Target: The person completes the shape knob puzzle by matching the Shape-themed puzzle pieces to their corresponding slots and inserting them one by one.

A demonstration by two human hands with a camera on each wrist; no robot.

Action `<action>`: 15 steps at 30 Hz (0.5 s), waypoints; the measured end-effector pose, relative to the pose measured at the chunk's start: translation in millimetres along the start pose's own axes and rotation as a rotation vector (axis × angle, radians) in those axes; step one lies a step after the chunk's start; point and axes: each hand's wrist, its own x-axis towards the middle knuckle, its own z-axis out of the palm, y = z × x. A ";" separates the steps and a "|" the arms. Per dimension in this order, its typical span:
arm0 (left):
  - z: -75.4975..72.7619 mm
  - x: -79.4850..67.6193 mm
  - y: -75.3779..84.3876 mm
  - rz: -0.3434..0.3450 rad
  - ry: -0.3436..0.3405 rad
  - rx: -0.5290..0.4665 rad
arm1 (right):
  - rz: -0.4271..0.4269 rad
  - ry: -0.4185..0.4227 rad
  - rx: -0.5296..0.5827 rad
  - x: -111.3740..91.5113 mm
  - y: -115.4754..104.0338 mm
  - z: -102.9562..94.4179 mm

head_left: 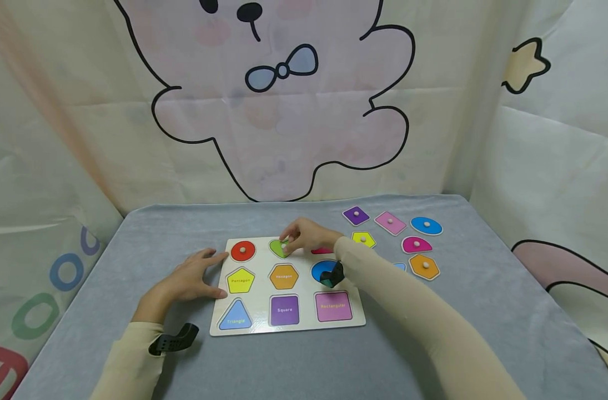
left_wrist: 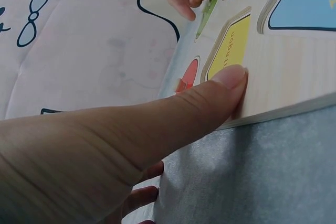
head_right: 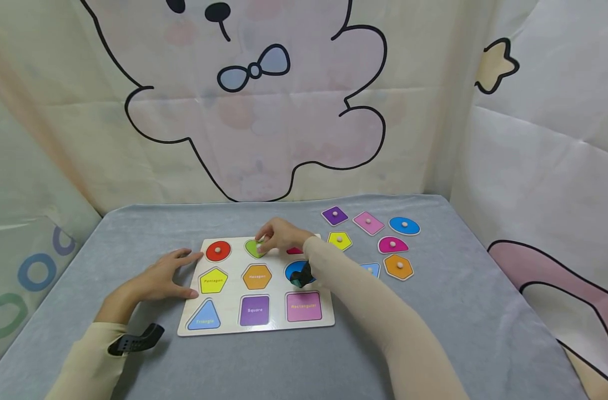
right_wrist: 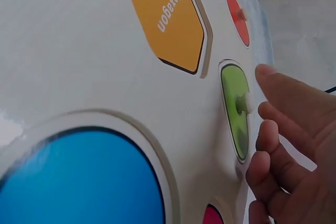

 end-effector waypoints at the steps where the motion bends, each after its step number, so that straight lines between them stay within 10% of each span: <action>1: 0.5 0.5 -0.1 -0.003 -0.001 0.000 | -0.011 0.002 -0.003 -1.0 0.7 -1.0; 15: 0.5 1.4 -0.3 0.002 0.003 0.002 | 0.002 0.068 -0.060 -24.7 4.6 -17.2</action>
